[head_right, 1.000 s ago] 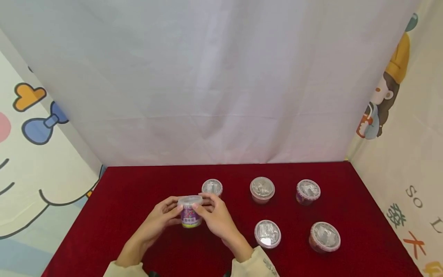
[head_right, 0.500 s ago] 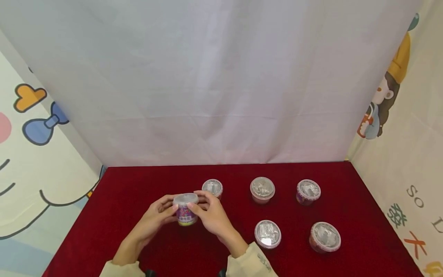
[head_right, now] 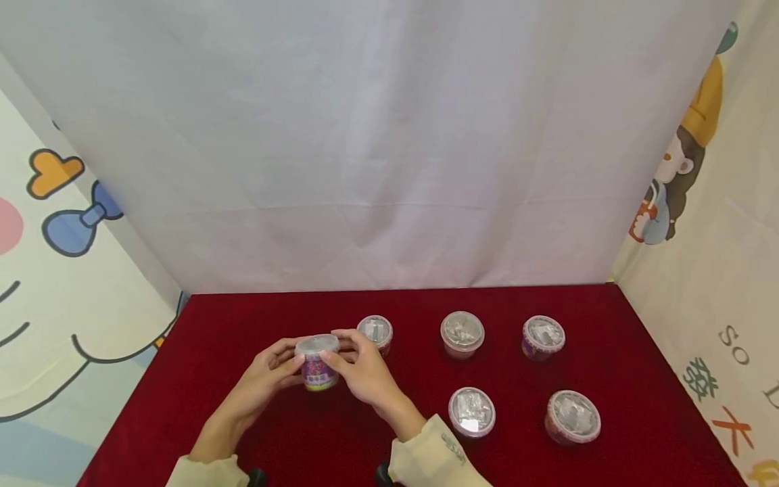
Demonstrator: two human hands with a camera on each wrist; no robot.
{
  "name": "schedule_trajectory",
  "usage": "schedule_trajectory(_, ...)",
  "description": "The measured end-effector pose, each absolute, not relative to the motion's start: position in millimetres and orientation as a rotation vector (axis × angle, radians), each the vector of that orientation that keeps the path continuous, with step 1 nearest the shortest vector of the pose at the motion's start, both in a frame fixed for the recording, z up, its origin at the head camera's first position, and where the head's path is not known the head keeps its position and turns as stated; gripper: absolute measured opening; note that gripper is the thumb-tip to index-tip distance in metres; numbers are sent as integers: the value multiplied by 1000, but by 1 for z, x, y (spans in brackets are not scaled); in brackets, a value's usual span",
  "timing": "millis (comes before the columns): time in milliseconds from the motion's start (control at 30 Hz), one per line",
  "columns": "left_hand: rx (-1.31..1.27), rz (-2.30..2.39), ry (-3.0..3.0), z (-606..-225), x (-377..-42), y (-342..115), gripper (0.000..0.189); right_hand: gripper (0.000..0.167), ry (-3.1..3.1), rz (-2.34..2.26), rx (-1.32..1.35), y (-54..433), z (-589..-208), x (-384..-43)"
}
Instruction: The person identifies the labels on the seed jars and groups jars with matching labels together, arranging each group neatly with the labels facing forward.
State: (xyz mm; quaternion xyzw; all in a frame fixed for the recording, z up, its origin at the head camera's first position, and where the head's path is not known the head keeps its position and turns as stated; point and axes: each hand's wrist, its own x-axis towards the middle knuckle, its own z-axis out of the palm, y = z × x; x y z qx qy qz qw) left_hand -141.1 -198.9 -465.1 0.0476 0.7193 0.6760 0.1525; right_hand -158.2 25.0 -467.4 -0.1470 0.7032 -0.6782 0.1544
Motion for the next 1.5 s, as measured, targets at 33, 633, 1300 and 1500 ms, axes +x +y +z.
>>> schedule_trajectory(33,136,1937,2070,-465,-142,-200,55,52,2011,-1945,-426,24,-468,-159)
schedule_trajectory(633,96,1920,2115,-465,-150,-227,55,46,2029,-1941,-476,-5,-472,-175)
schedule_trajectory(1300,76,1893,2174,-474,-163,-258,57,46,2092,-1872,-481,-36,-479,-191)
schedule_trajectory(1500,93,1879,2190,-477,-167,-267,58,46,2107,-1864,-482,-43,-482,-195)
